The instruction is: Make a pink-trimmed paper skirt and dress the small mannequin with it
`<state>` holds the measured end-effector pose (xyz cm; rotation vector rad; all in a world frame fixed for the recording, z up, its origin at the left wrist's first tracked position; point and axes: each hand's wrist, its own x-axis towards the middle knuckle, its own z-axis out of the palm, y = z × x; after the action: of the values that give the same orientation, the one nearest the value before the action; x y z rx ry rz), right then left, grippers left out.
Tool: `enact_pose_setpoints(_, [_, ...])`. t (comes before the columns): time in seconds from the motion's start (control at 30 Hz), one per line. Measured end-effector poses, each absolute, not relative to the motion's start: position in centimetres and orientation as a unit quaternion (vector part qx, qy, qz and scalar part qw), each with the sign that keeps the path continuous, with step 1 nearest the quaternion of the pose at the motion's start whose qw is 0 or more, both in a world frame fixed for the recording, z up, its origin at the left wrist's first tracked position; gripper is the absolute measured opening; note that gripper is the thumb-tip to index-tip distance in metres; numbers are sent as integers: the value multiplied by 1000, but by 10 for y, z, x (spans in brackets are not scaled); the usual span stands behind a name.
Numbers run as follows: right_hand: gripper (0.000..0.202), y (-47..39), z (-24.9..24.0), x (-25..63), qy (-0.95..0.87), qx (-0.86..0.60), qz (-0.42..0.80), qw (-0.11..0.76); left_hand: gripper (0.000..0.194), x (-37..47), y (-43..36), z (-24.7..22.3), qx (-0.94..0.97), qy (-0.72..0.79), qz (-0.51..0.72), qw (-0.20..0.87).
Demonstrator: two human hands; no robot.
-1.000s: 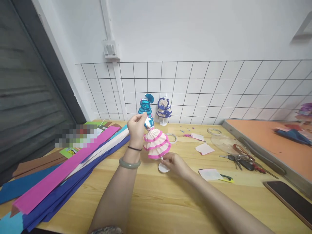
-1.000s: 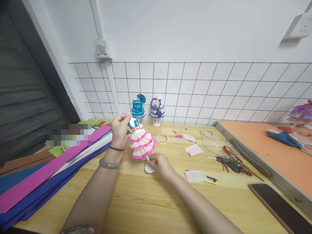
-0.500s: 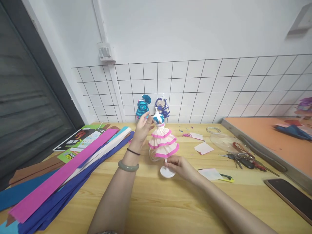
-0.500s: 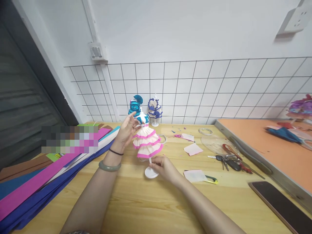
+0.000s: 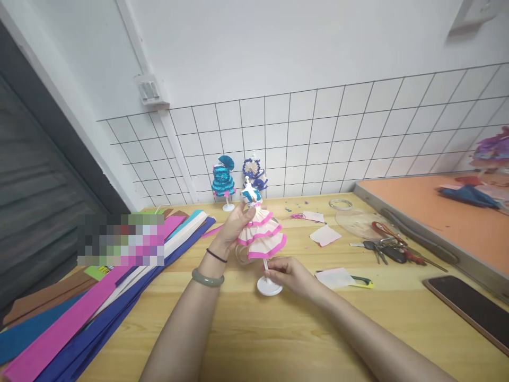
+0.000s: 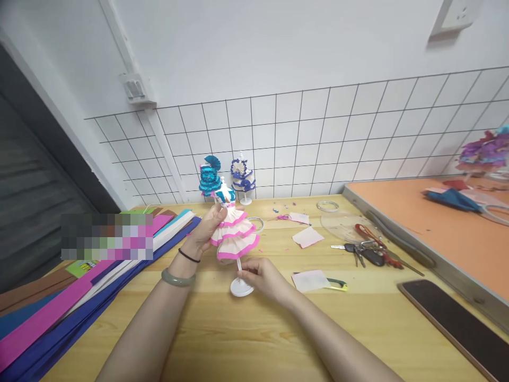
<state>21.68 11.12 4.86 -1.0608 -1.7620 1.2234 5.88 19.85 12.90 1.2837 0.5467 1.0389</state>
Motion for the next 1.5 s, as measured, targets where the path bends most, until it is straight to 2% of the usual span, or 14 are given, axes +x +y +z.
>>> enact_pose_setpoints(0.13, [41, 123, 43, 227, -678, -461, 409, 400, 59, 61, 205, 124, 520, 264, 510, 633])
enact_pose_setpoints(0.3, [38, 142, 33, 252, -643, -544, 319, 434, 58, 56, 221, 119, 453, 397, 544, 585])
enact_pose_setpoints(0.4, [37, 153, 24, 262, -617, -584, 296, 438, 60, 52, 227, 117, 441, 426, 551, 566])
enact_pose_setpoints(0.6, [38, 166, 22, 269, -581, -602, 316, 448, 58, 52, 225, 117, 503, 422, 520, 546])
enact_pose_setpoints(0.77, [43, 158, 46, 272, -590, -551, 391, 442, 38, 70, 209, 107, 646, 377, 420, 514])
enact_pose_setpoints(0.93, [43, 142, 69, 263, -601, -507, 439, 435, 39, 92, 191, 98, 723, 361, 436, 396])
enact_pose_setpoints(1.1, [43, 136, 73, 247, -598, -496, 442, 448, 26, 101, 186, 94, 773, 388, 479, 153])
enact_pose_setpoints(1.17, [44, 135, 72, 243, -599, -493, 443, 450, 27, 102, 187, 93, 764, 409, 489, 103])
enact_pose_setpoints(1.27, [44, 133, 71, 239, -598, -488, 450, 449, 25, 99, 191, 93, 748, 424, 502, 92])
enact_pose_setpoints(1.5, [46, 131, 66, 239, -592, -487, 462, 447, 14, 93, 198, 90, 741, 395, 521, 153])
